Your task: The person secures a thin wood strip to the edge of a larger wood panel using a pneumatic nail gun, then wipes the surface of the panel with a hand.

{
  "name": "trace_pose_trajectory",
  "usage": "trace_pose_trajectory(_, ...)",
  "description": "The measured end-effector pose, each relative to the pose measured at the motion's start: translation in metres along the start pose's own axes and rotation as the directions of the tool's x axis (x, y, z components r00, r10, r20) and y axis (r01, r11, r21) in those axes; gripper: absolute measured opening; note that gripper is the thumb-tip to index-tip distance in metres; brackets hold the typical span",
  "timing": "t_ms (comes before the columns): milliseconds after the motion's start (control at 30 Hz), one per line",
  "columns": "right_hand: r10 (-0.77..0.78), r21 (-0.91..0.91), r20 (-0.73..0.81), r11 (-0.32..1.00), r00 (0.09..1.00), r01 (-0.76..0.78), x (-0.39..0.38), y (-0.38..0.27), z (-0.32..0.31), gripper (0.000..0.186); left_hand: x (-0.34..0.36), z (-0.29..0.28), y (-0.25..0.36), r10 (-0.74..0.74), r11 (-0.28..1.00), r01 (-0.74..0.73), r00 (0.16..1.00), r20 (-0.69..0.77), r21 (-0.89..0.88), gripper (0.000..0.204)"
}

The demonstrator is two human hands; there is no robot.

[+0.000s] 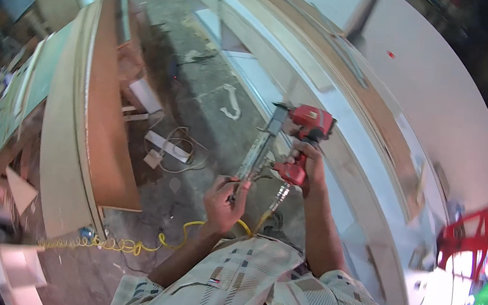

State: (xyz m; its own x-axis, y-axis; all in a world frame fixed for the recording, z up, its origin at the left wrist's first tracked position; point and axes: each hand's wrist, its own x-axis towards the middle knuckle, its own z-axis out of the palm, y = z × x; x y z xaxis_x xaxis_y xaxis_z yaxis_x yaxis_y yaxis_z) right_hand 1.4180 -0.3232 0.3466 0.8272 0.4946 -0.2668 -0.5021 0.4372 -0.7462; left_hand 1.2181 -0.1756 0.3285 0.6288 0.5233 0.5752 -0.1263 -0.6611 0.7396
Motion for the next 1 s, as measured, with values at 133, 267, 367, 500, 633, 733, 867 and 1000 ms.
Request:
trace_pose_trajectory(133,0.184,0.001,0.127,0.983,0.975,-0.186,0.071,-0.041,0.0,0.031,0.066,0.075,-0.019,-0.099,0.994,0.101,0.993,-0.058,0.029,0.032)
trace_pose_trajectory(267,0.228,-0.048,0.187,0.974,0.956,-0.223,0.138,-0.051,0.025,0.033,0.152,0.127,-0.047,-0.166,0.985,0.139,0.911,-0.378,-0.099,0.032)
trace_pose_trajectory(367,0.207,-0.037,0.26,0.978,0.943,-0.204,0.182,-0.06,0.031,0.026,0.181,0.143,-0.068,-0.296,0.955,0.265,0.838,-0.458,-0.133,0.023)
trace_pose_trajectory(500,0.319,-0.113,0.248,0.947,0.915,-0.3,0.228,-0.032,0.024,0.018,0.16,0.132,-0.119,-0.386,0.914,0.401,0.812,-0.438,-0.063,0.037)
trace_pose_trajectory(633,0.244,-0.474,0.33,0.878,0.912,-0.063,0.333,-0.027,0.024,0.026,0.136,0.104,-0.18,-0.773,0.606,0.778,0.625,-0.11,0.166,0.056)
trace_pose_trajectory(733,0.252,-0.663,0.371,0.746,0.894,0.065,0.401,-0.028,0.035,0.034,0.091,0.111,-0.248,-0.785,0.531,0.81,0.58,-0.216,0.248,0.059)
trace_pose_trajectory(867,0.33,-0.702,0.304,0.711,0.894,-0.024,0.476,-0.006,0.044,0.038,0.09,0.11,-0.269,-0.931,0.273,0.943,0.309,-0.193,0.189,0.055)
trace_pose_trajectory(1000,0.414,-0.7,0.423,0.715,0.806,-0.001,0.521,0.01,0.069,0.038,0.086,0.116,-0.271,-0.917,0.235,0.97,0.242,-0.318,0.061,0.053)
